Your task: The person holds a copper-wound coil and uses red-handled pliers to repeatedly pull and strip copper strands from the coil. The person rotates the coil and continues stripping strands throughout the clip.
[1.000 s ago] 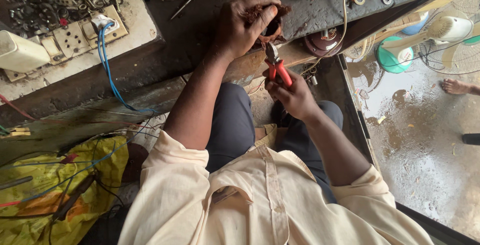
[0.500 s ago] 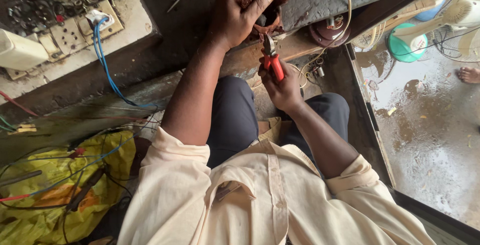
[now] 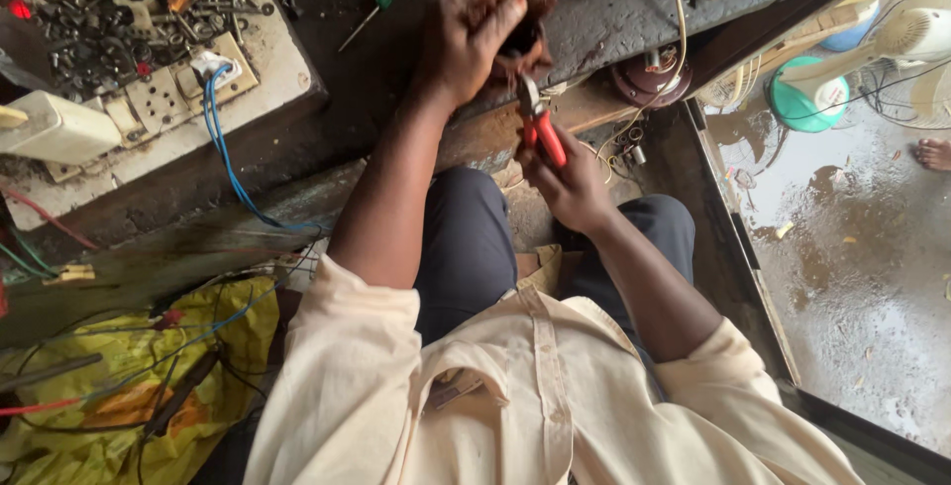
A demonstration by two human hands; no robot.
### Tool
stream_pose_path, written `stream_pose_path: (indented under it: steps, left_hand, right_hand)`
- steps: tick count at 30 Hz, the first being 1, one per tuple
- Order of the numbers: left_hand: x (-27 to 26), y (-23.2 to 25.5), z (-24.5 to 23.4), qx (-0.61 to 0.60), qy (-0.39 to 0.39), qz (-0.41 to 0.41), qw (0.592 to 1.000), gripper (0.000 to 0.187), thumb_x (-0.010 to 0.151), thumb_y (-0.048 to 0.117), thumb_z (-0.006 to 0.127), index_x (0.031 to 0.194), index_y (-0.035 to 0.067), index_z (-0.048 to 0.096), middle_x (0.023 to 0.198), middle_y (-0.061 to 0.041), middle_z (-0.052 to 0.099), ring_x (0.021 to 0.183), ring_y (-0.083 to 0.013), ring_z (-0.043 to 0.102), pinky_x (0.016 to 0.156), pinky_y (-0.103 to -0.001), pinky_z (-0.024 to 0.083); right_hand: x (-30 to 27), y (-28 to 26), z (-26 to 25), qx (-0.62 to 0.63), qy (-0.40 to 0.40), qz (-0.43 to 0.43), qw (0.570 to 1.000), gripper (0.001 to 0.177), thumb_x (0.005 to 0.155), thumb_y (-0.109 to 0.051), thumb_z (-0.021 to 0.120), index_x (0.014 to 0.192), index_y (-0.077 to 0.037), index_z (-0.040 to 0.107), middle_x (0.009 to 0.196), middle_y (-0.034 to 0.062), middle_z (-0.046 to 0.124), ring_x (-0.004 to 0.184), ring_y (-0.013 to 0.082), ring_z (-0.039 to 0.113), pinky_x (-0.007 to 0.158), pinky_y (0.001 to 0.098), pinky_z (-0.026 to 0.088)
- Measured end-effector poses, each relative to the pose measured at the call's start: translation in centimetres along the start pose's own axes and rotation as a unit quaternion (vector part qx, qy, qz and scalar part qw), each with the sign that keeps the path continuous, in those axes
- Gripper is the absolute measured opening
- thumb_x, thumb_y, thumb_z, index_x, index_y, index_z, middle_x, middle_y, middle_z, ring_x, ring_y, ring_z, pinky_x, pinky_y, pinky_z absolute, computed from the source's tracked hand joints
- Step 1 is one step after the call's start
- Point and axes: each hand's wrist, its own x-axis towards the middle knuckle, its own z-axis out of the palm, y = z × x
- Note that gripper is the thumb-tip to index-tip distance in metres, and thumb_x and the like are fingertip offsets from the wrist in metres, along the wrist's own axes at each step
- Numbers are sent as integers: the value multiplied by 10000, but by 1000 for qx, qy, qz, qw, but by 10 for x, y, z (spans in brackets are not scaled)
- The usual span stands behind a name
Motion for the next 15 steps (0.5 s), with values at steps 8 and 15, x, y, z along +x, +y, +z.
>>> stream_pose_path:
  steps: [8,15]
  left_hand:
    - [0,22,-5,-52,-49,-46,996,226,1066,210,622,1111,27,747,920,-40,778,836,-103,750,748,-262,604]
    - [-4,20,-4,-23,-26,-34,999,257,1064,258,643,1091,27,752,940,-47,783,877,-125,742,797,-280,599]
  right_hand:
    - [8,-17,-33,11,-125,44,991,300,1048,-169,627,1305,-36,551,1020,21,628,898,98,621,807,281,549]
    - [1,-34,-25,84,-124,121,981,233,1027,-213,590,1196,-53,591,1041,13,662,948,112,669,852,291,565]
